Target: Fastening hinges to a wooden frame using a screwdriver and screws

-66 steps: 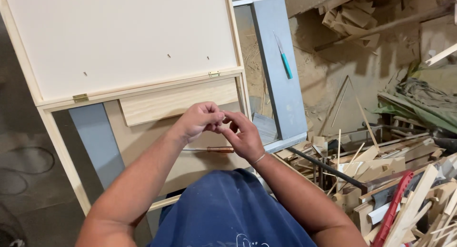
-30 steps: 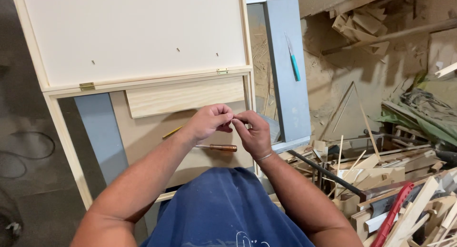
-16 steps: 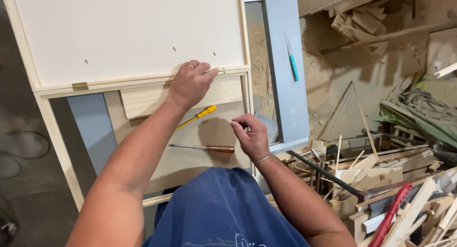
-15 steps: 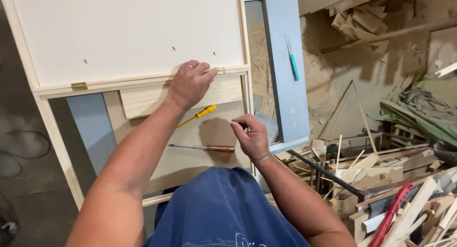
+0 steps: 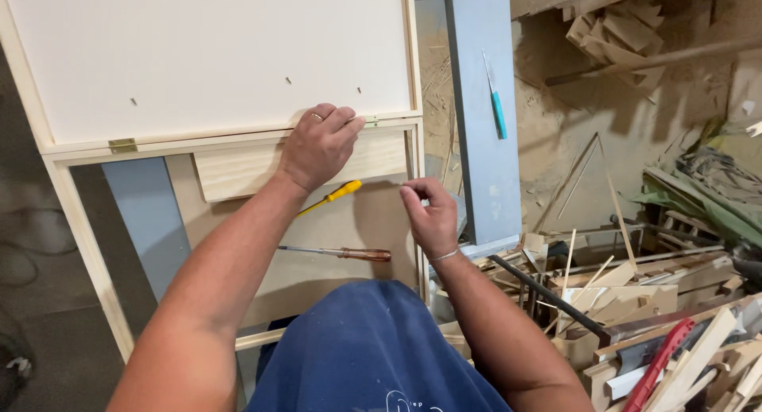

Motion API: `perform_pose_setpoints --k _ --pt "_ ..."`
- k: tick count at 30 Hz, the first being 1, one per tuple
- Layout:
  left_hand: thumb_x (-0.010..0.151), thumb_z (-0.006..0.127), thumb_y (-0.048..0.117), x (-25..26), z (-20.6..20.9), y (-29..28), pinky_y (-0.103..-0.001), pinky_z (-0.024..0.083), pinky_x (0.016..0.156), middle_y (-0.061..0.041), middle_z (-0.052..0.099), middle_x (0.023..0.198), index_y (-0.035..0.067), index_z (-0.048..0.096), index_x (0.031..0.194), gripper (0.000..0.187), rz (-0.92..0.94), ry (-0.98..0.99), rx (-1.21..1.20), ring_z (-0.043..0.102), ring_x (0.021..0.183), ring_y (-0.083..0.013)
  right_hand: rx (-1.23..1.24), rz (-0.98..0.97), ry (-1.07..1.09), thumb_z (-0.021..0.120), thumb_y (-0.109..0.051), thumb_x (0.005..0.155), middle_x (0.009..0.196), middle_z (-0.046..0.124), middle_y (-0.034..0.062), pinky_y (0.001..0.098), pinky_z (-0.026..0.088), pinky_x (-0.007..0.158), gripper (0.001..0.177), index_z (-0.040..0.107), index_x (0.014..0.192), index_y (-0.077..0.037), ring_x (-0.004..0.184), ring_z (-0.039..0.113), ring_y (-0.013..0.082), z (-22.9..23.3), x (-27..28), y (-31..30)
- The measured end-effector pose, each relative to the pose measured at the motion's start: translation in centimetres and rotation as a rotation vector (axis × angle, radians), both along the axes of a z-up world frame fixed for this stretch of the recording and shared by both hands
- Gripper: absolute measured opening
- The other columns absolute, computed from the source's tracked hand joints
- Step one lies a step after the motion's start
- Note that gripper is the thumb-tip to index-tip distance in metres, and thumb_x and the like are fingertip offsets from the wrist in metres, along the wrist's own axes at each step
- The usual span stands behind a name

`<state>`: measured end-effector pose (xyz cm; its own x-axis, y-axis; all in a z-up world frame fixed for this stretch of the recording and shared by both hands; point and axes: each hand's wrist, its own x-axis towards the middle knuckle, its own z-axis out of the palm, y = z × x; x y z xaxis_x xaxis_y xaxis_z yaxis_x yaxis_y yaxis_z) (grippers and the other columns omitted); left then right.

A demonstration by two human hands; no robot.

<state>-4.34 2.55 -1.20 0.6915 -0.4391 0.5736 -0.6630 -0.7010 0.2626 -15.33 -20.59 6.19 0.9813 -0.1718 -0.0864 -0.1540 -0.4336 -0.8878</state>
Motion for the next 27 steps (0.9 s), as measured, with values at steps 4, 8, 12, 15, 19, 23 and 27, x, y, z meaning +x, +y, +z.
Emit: perform_pose_setpoints --k 4,8,12,15,19,23,27 --pt "0.096 0.066 0.022 -0.4 -0.7 -0.4 -0.036 0.054 0.084 -0.004 0.065 0.105 0.017 0.072 0.110 0.016 0.015 0.023 0.020 0.065 0.096 -0.0248 0.026 -0.114 0.004 0.074 -0.007 0.095 0.076 0.068 0.0045 0.0310 0.052 0.069 0.003 0.076 0.097 -0.007 0.075 0.056 0.0099 -1.8 2.7 -1.5" --pt "0.097 0.064 0.021 -0.6 -0.3 -0.9 -0.035 0.054 0.084 -0.005 0.063 0.104 0.016 0.071 0.112 0.017 0.064 0.067 0.067 0.064 0.097 -0.0234 0.093 -0.201 0.043 0.071 -0.007 0.097 0.080 0.065 0.0013 0.0284 0.051 0.071 0.002 0.073 0.097 -0.007 0.078 0.055 0.0089 -5.1 5.4 -3.4" --pt "0.093 0.065 0.019 -0.6 0.1 -1.2 -0.035 0.054 0.085 -0.005 0.062 0.101 0.016 0.071 0.110 0.018 0.085 0.048 0.045 0.064 0.095 -0.0236 0.117 -0.252 0.080 0.074 -0.011 0.095 0.078 0.064 -0.0016 0.0253 0.050 0.069 0.002 0.073 0.094 -0.010 0.076 0.054 0.0061 -7.7 6.8 -4.2" --pt "0.092 0.064 0.020 -0.5 0.5 -1.1 -0.037 0.053 0.083 -0.005 0.060 0.100 0.015 0.069 0.110 0.019 0.089 0.059 0.045 0.064 0.095 -0.0250 0.108 -0.250 0.083 0.074 -0.010 0.095 0.078 0.063 -0.0018 0.0254 0.049 0.069 0.002 0.072 0.094 -0.010 0.077 0.054 0.0062 -6.9 6.9 -3.6" --pt "0.092 0.064 0.022 -0.6 0.3 -1.1 -0.037 0.053 0.085 -0.004 0.060 0.100 0.017 0.068 0.109 0.018 0.097 0.063 0.059 0.064 0.096 -0.0248 0.115 -0.247 0.085 0.074 -0.010 0.095 0.078 0.062 -0.0016 0.0245 0.049 0.069 0.002 0.072 0.094 -0.009 0.077 0.054 0.0062 -6.6 7.0 -3.3" --pt "0.094 0.065 0.021 -0.6 0.3 -1.1 -0.036 0.054 0.086 -0.005 0.061 0.100 0.016 0.069 0.108 0.015 0.085 0.087 0.059 0.065 0.098 -0.0237 0.135 -0.240 0.091 0.075 -0.008 0.094 0.080 0.063 -0.0011 0.0247 0.050 0.071 0.003 0.072 0.095 -0.009 0.079 0.055 0.0063 -7.0 6.8 -3.9" --pt "0.093 0.067 0.021 -0.5 0.2 -1.2 -0.035 0.054 0.086 -0.005 0.060 0.099 0.017 0.069 0.106 0.014 0.093 0.088 0.062 0.064 0.096 -0.0226 0.131 -0.202 0.075 0.074 -0.008 0.095 0.083 0.066 0.0006 0.0263 0.053 0.073 0.004 0.073 0.099 -0.008 0.080 0.058 0.0070 -6.8 6.8 -4.3"
